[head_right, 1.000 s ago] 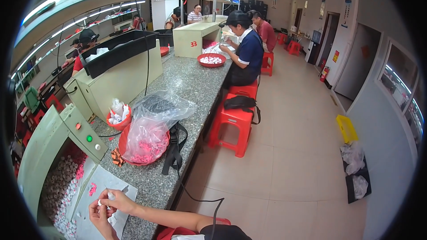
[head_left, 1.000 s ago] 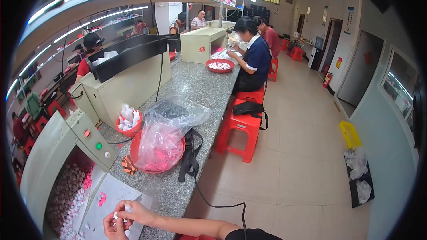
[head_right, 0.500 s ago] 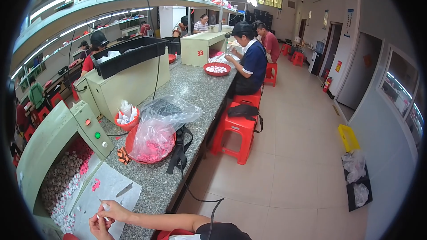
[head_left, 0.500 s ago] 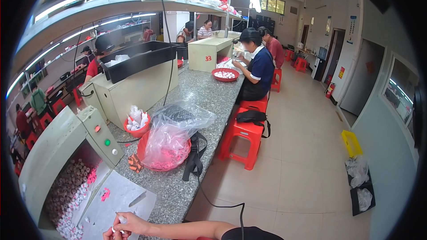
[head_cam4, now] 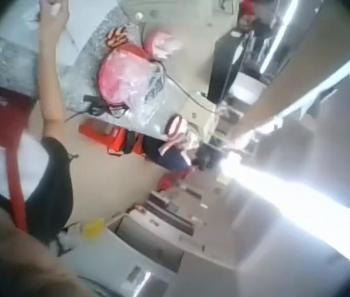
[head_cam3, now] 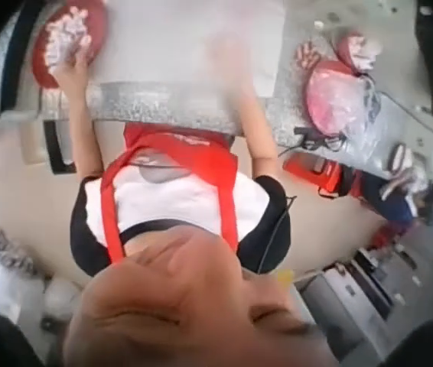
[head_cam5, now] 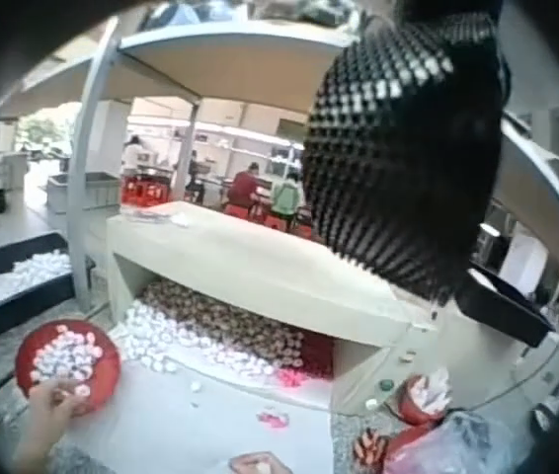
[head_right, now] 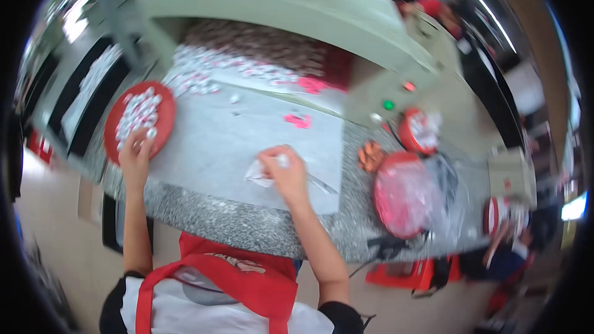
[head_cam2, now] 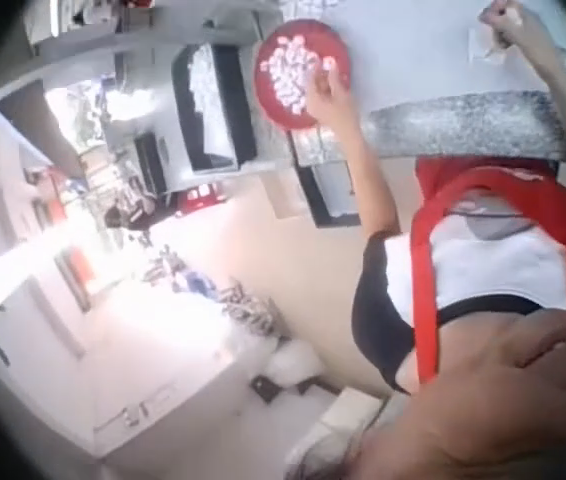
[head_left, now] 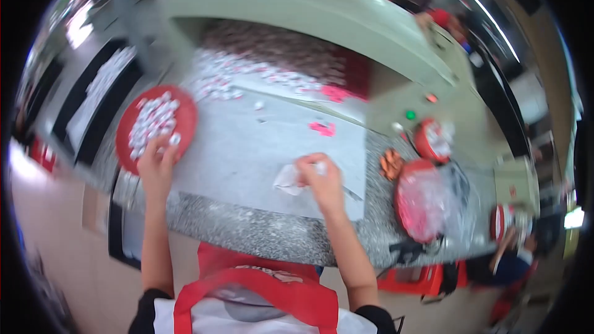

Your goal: The recorder is assembling toy heads by applying glue to white plastic pieces and attaching pink bows.

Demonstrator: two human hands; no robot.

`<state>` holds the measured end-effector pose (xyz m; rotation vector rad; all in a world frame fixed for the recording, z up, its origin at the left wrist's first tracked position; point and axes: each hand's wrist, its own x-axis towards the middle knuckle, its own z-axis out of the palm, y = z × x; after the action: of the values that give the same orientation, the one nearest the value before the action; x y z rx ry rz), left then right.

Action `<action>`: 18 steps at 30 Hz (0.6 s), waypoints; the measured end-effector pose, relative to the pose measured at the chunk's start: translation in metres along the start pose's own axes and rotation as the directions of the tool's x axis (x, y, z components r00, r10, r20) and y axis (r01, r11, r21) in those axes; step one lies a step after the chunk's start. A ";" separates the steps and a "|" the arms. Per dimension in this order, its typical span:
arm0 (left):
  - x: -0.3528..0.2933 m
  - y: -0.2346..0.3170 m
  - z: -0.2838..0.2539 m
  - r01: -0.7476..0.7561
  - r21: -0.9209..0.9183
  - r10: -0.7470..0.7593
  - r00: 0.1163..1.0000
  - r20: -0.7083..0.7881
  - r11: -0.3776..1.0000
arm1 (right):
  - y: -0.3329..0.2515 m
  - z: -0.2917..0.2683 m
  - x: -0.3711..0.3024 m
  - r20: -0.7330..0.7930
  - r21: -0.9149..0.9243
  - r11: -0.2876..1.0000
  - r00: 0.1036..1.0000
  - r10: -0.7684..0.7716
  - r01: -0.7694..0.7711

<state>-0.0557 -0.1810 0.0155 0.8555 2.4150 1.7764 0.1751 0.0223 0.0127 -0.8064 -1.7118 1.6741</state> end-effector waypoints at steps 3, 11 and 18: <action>0.018 -0.038 -0.022 -0.008 0.577 0.037 0.999 -0.038 0.817 | 0.008 -0.003 -0.001 -0.117 0.000 0.988 0.981 0.153 -0.154; 0.065 0.004 0.165 -0.385 0.390 0.303 0.918 0.256 0.837 | 0.023 -0.006 0.000 -0.176 0.114 0.993 0.983 0.046 -0.026; 0.041 0.016 0.178 0.367 -0.312 -0.103 0.775 0.624 0.877 | 0.038 -0.041 -0.004 -0.225 -0.272 0.950 0.949 -0.219 0.155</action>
<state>-0.0247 -0.0036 -0.0210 0.8337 1.5834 1.5334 0.2100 0.0461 -0.0245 -0.8978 -1.7771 1.1857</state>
